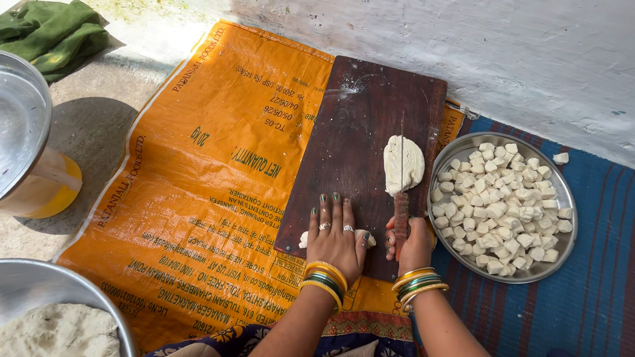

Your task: The person cuts a piece of dough into small pieces using a knife on a wooden board.

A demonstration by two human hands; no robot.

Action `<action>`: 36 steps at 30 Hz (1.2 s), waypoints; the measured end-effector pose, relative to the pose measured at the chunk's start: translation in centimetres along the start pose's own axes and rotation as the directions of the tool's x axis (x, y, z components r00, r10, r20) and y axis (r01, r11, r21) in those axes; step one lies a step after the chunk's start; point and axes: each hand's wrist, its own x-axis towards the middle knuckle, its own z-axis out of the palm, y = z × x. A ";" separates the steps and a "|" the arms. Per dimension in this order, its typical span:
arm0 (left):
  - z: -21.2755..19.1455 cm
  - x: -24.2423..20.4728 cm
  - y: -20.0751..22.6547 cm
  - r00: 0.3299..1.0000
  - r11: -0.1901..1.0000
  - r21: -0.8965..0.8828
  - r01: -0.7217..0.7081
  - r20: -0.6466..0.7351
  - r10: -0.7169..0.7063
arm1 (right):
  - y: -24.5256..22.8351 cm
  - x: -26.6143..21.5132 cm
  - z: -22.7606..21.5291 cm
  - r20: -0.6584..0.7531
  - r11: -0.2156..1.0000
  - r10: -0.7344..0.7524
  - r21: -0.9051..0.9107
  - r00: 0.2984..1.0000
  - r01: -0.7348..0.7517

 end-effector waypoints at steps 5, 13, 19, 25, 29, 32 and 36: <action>1.8 -7.6 1.6 0.981 0.995 -0.057 -0.088 -0.180 0.076 | -0.4 -0.7 -0.3 0.035 0.997 -0.002 0.072 0.999 0.000; -3.2 2.8 1.2 0.948 0.963 -0.074 0.259 0.210 -0.239 | -0.5 -1.0 0.1 -0.008 1.000 -0.024 0.004 1.000 0.024; -4.8 10.5 -1.0 0.966 0.966 0.060 0.253 0.029 -0.255 | -0.7 -1.0 0.0 0.013 0.999 -0.001 -0.041 1.000 0.001; -1.3 3.6 -1.7 0.945 0.945 0.108 -0.309 0.151 0.291 | -1.4 -1.0 0.0 0.050 1.000 0.011 -0.010 0.999 -0.010; -0.8 -1.4 -1.4 0.946 0.947 0.092 -0.308 0.131 0.296 | -1.2 -1.9 -1.0 0.104 0.998 0.006 -0.060 0.995 0.001; -0.8 -1.7 -1.3 0.945 0.957 0.061 -0.282 0.190 0.266 | 0.3 -3.9 -2.3 0.107 0.950 -0.120 -0.277 0.987 0.145; -0.4 -1.3 -2.1 0.952 0.953 -0.074 -0.293 0.076 0.298 | 1.6 -8.1 -3.3 0.086 0.623 -0.279 -0.741 0.957 0.248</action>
